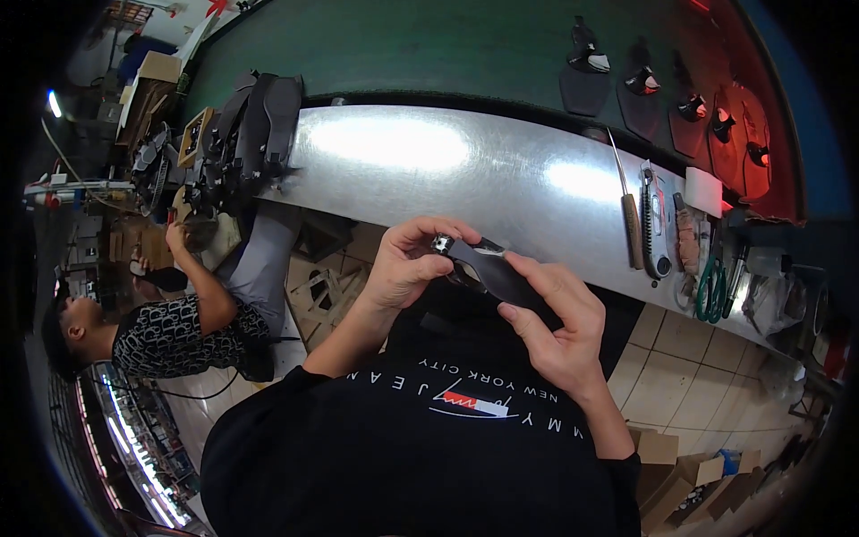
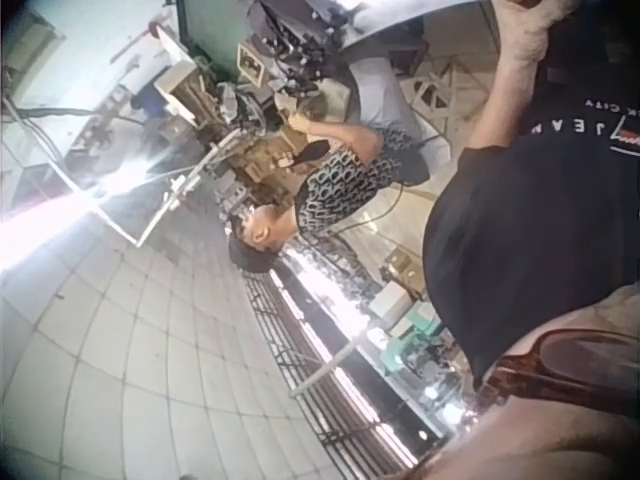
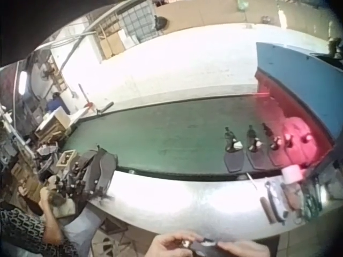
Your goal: The person is assembling and finishing components for shoes on a production line.
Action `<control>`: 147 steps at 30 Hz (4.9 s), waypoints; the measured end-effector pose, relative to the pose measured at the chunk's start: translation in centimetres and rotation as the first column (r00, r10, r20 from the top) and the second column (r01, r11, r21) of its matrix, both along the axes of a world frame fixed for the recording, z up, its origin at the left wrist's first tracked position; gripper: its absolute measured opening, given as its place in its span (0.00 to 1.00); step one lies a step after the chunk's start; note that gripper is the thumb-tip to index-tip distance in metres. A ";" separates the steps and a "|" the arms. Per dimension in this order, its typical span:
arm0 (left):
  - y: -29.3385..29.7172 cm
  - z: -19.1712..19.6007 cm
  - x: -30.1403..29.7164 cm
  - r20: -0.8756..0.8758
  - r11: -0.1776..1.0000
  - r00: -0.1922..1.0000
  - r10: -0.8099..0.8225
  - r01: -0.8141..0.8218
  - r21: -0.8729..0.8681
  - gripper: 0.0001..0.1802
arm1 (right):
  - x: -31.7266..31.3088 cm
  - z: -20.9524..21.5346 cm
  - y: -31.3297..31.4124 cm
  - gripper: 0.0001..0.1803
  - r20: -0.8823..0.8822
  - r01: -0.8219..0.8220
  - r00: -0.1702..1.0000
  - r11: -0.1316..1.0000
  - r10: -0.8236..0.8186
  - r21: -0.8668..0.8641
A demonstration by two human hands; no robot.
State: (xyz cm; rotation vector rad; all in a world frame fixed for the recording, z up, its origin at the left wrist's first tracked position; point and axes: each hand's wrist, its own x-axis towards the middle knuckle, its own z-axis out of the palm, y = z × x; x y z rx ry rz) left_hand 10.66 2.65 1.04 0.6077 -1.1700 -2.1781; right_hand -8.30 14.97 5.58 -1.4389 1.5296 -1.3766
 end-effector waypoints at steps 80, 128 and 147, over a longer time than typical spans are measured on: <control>1.5 1.5 -3.2 0.271 0.927 0.949 -0.162 0.241 -0.288 0.25 | -1.5 -2.3 0.3 0.13 -0.009 0.069 0.998 0.990 -0.068 0.124; 0.9 2.9 -4.6 0.177 0.943 0.982 -0.071 0.008 0.334 0.29 | -1.1 -4.7 0.7 0.15 -0.369 0.034 0.923 0.980 -0.105 -0.194; 0.7 1.9 -3.3 0.564 0.925 0.756 -0.333 0.379 0.037 0.13 | 0.1 -4.8 1.0 0.08 -0.279 0.115 0.949 0.986 -0.144 -0.118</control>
